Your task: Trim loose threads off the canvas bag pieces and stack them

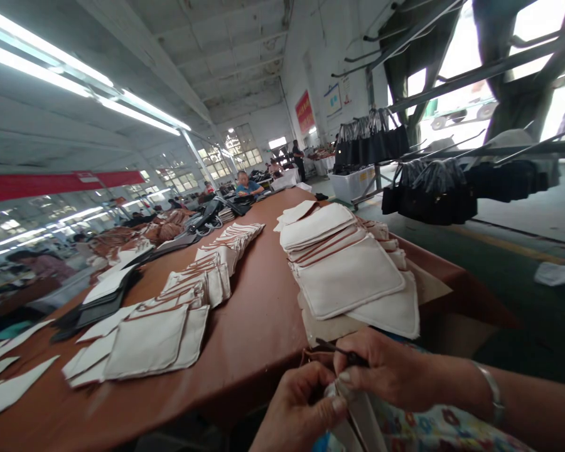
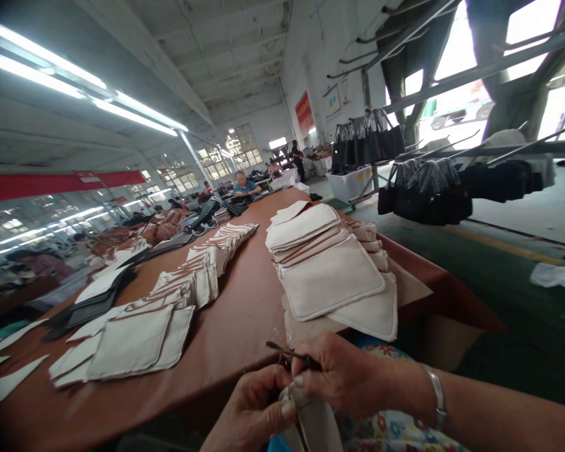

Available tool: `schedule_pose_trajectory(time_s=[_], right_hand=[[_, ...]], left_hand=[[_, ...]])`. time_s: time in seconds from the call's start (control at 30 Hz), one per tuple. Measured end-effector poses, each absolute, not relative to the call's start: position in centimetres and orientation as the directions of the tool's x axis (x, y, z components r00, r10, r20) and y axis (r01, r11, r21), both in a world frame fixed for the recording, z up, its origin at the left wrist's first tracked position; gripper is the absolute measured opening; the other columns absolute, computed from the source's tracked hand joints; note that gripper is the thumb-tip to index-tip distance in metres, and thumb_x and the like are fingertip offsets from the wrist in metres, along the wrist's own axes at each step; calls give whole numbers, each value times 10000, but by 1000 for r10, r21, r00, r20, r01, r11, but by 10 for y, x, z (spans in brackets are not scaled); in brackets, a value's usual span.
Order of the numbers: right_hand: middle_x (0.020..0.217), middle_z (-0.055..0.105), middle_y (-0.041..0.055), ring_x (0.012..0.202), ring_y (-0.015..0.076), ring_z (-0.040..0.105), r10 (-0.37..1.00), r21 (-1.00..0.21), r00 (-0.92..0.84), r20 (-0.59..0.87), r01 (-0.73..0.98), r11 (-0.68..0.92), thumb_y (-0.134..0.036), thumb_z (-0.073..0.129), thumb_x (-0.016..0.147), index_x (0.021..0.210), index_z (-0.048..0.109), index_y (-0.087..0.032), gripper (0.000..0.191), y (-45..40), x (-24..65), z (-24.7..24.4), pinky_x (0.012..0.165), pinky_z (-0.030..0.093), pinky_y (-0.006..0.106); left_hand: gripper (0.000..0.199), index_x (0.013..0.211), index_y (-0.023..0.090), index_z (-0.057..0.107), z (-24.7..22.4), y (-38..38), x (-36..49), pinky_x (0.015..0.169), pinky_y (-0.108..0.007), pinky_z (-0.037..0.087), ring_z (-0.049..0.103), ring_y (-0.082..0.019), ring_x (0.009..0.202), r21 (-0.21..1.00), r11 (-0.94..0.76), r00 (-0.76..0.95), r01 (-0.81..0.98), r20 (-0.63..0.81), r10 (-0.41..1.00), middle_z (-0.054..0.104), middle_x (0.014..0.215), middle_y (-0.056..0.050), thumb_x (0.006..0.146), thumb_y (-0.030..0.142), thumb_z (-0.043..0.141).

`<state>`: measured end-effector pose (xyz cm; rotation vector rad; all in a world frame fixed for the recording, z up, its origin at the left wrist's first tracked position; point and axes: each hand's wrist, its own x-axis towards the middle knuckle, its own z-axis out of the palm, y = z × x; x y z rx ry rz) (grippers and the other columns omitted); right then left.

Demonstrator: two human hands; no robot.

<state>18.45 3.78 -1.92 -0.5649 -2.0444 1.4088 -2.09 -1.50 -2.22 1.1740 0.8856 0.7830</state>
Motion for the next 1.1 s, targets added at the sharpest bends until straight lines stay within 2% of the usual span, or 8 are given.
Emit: schedule_pose_trajectory(time_s=[0.13,0.27,0.37,0.47,0.63,0.87,1.0,1.1], right_hand=[[572,448,-69,449,68,343,673,-996,-737,-64,3,-91,-232,580,764,834,590,-162,99,40,185,-30,414,277,169],[508,387,-93,388,63,283,676,-967,-720,-158,-26,-255,-244,561,732,853,561,-176,139,36,186,-38,356,235,160],[511,402,-92,398,62,295,685,-967,-712,-154,-33,-251,-272,569,757,861,550,-174,144,35,189,-35,360,229,157],[597,502,-58,495,63,383,696,-991,-716,-56,-45,-126,-304,685,733,828,571,-149,215,37,192,-28,432,290,154],[628,583,-30,573,81,451,709,-997,-705,-2,56,52,-134,669,641,730,598,-123,114,42,194,-22,497,334,166],[508,453,-85,401,60,319,701,-982,-691,-177,77,-173,-174,598,654,783,611,-166,130,42,200,-27,364,238,163],[506,446,-77,430,73,321,718,-982,-675,-172,64,-176,-163,566,631,769,605,-168,143,43,202,-26,386,241,180],[584,523,-37,556,97,413,770,-998,-635,-55,62,-20,-144,568,611,716,614,-144,115,41,201,-25,493,324,193]], left_hand=[[320,723,112,706,-30,-15,-16,577,-230,283,447,-97,598,959,269,371,-86,-220,902,598,661,-28,678,405,825],[415,641,106,689,-37,-15,-10,585,-255,323,470,-123,570,964,263,244,40,-264,933,632,608,-52,631,503,809],[417,614,124,655,-37,-15,-4,549,-250,294,423,-112,553,958,220,158,184,-250,955,593,594,-27,656,526,756],[421,613,133,631,-36,-14,0,524,-251,257,357,-102,540,947,198,132,253,-236,963,519,563,7,664,542,716],[427,612,116,646,-35,-9,6,557,-267,287,390,-120,569,940,217,134,264,-259,957,546,592,-14,631,535,726],[535,588,161,548,-30,-7,16,521,-253,210,333,-96,535,933,217,137,286,-264,955,473,544,22,590,659,746],[433,579,156,560,-19,-7,21,514,-252,201,306,-91,523,924,262,152,278,-312,938,450,521,32,650,549,730],[271,605,150,604,-13,-9,25,515,-244,238,308,-92,525,919,276,131,282,-322,938,454,539,37,679,402,671]])
